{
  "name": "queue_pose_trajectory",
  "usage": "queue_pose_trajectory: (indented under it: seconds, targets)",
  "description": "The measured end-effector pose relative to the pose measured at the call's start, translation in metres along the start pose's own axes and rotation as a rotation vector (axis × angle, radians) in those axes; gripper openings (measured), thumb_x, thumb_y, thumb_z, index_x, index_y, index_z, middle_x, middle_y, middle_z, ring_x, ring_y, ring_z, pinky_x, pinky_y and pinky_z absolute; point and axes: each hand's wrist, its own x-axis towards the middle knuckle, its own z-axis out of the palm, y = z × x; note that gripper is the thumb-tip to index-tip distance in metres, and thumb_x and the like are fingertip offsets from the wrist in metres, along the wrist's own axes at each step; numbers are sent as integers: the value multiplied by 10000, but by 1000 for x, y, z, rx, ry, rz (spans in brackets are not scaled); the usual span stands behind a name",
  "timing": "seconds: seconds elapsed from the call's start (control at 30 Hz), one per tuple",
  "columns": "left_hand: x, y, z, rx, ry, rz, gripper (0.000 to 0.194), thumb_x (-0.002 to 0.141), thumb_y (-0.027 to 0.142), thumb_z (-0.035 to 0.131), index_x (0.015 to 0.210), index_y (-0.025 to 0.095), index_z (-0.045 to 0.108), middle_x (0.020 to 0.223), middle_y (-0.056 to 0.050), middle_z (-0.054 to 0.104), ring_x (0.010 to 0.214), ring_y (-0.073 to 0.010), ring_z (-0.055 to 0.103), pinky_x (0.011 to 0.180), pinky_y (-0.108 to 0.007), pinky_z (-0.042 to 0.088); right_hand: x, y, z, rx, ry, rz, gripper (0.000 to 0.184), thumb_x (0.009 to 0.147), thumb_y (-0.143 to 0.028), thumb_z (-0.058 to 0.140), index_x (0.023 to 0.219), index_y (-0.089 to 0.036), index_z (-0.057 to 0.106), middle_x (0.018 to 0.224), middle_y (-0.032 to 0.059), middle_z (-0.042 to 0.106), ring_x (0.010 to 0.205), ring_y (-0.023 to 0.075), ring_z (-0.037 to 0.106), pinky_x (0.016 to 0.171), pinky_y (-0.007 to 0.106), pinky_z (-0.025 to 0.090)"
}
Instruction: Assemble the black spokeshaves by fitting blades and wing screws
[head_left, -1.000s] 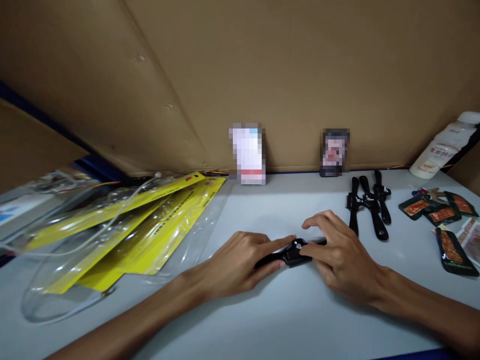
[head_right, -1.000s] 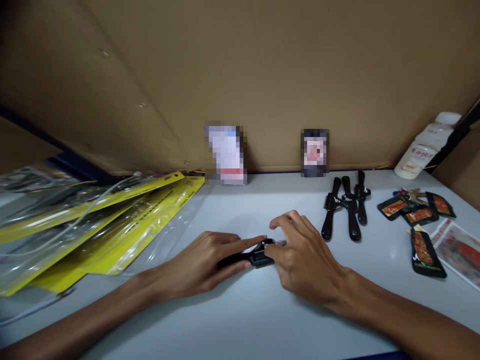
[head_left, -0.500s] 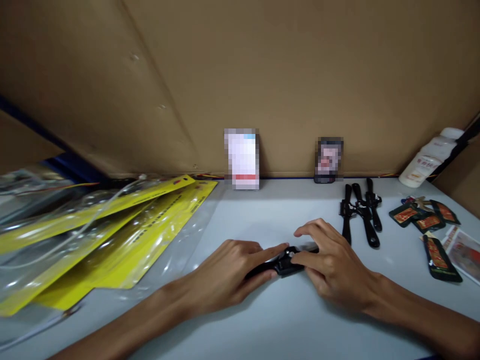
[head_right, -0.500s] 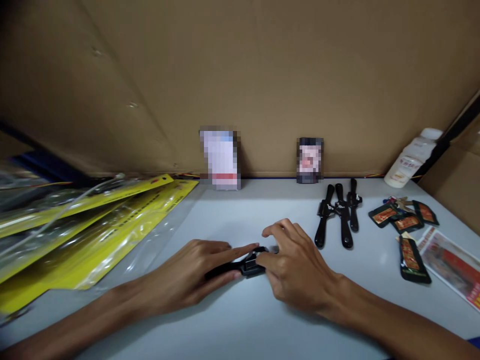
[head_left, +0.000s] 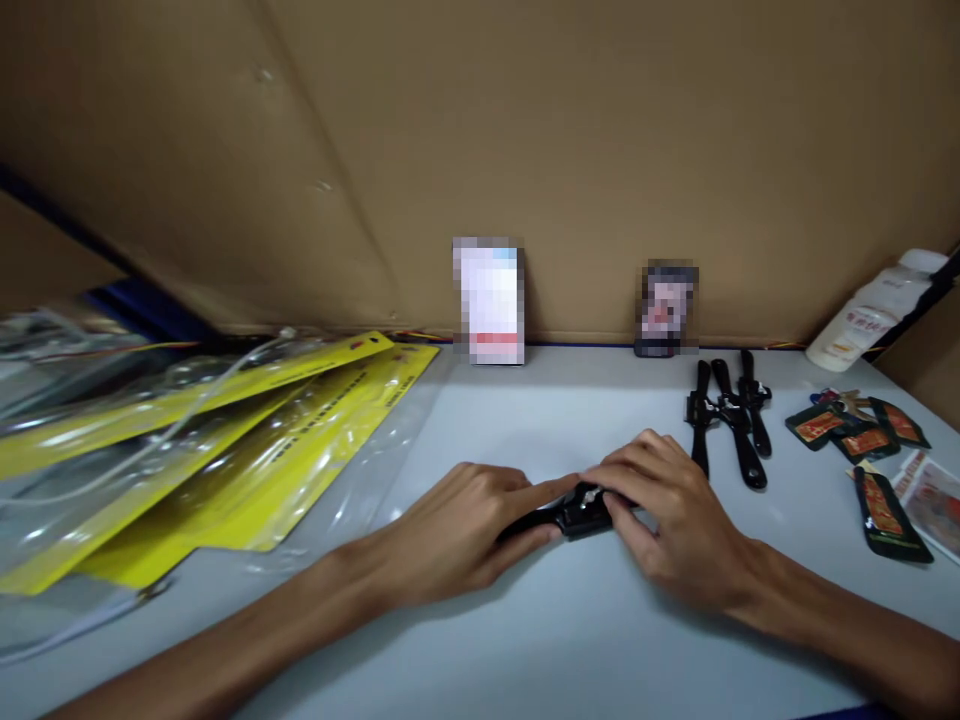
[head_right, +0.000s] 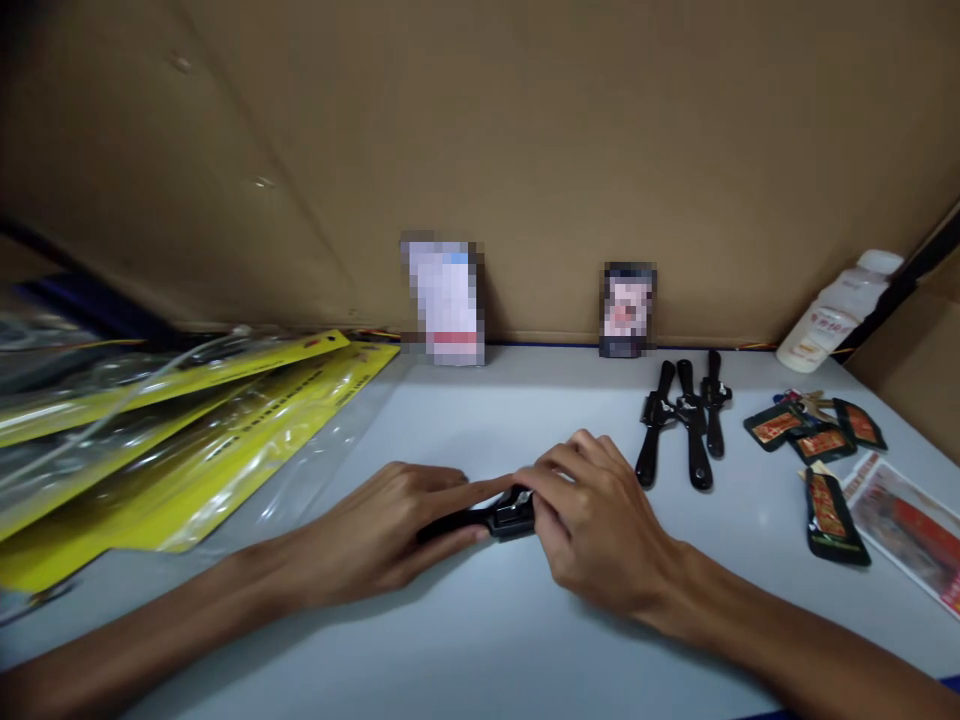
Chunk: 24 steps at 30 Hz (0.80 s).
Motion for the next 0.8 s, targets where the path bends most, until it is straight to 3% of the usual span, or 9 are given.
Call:
queue_pose_trajectory:
  seconds: [0.07, 0.17, 0.27, 0.37, 0.47, 0.63, 0.7, 0.8]
  targets:
    - [1, 1, -1, -5, -7, -1, 463, 1125, 427, 358, 1501, 211, 517, 797, -25, 731, 611, -200, 686, 563, -314, 451, 1, -2, 3, -25, 7, 43, 148, 995, -178, 579, 1065, -149, 706, 932, 78, 688, 871, 237, 558, 795, 394, 443]
    - [2, 2, -3, -10, -2, -14, 463, 1126, 437, 351, 1485, 207, 532, 780, -21, 719, 610, -194, 682, 560, -310, 436, 3, -8, 10, -110, -1, 40, 139, 1002, -274, 632, 964, -158, 699, 872, 67, 664, 813, 230, 548, 751, 382, 424]
    - [2, 2, -3, -12, -3, -14, 458, 1128, 442, 338, 1435, 194, 572, 751, -15, 705, 602, -194, 672, 553, -311, 424, 5, -11, 13, -157, -10, 7, 179, 1008, -190, 560, 883, -164, 686, 847, 73, 648, 792, 225, 535, 726, 374, 414]
    - [2, 2, -3, -8, -7, -9, 453, 1126, 442, 334, 1356, 183, 627, 748, -24, 707, 597, -197, 662, 548, -314, 422, 5, -9, 9, -91, -60, -22, 287, 916, -30, 463, 1052, -153, 684, 919, 95, 667, 856, 244, 549, 766, 395, 448]
    - [2, 1, -2, -5, -7, -3, 459, 1126, 435, 330, 1416, 191, 588, 777, -29, 722, 601, -194, 665, 554, -317, 430, 3, -6, 3, 2, -38, -2, 355, 881, -14, 462, 1139, -158, 660, 1002, 108, 667, 923, 248, 561, 803, 401, 474]
    - [2, -1, -2, -10, -9, -6, 463, 1120, 429, 370, 1499, 210, 523, 772, -19, 715, 611, -195, 674, 561, -310, 440, 4, -6, 9, -93, -14, 43, 125, 988, -234, 593, 1013, -158, 690, 886, 70, 670, 830, 238, 565, 772, 397, 440]
    - [2, 0, -2, -16, -11, -12, 455, 1118, 425, 389, 1497, 215, 525, 772, -16, 713, 622, -193, 677, 566, -303, 445, 5, -8, 14, -173, -12, 48, 175, 1010, -299, 612, 927, -165, 688, 840, 60, 681, 803, 235, 566, 758, 392, 422]
    - [2, 0, -2, -17, -11, -19, 447, 1119, 415, 395, 1489, 209, 536, 773, -20, 714, 623, -193, 679, 570, -301, 451, 9, -10, 18, -255, -22, 48, 189, 1011, -251, 581, 868, -172, 676, 814, 55, 682, 785, 229, 570, 744, 382, 406]
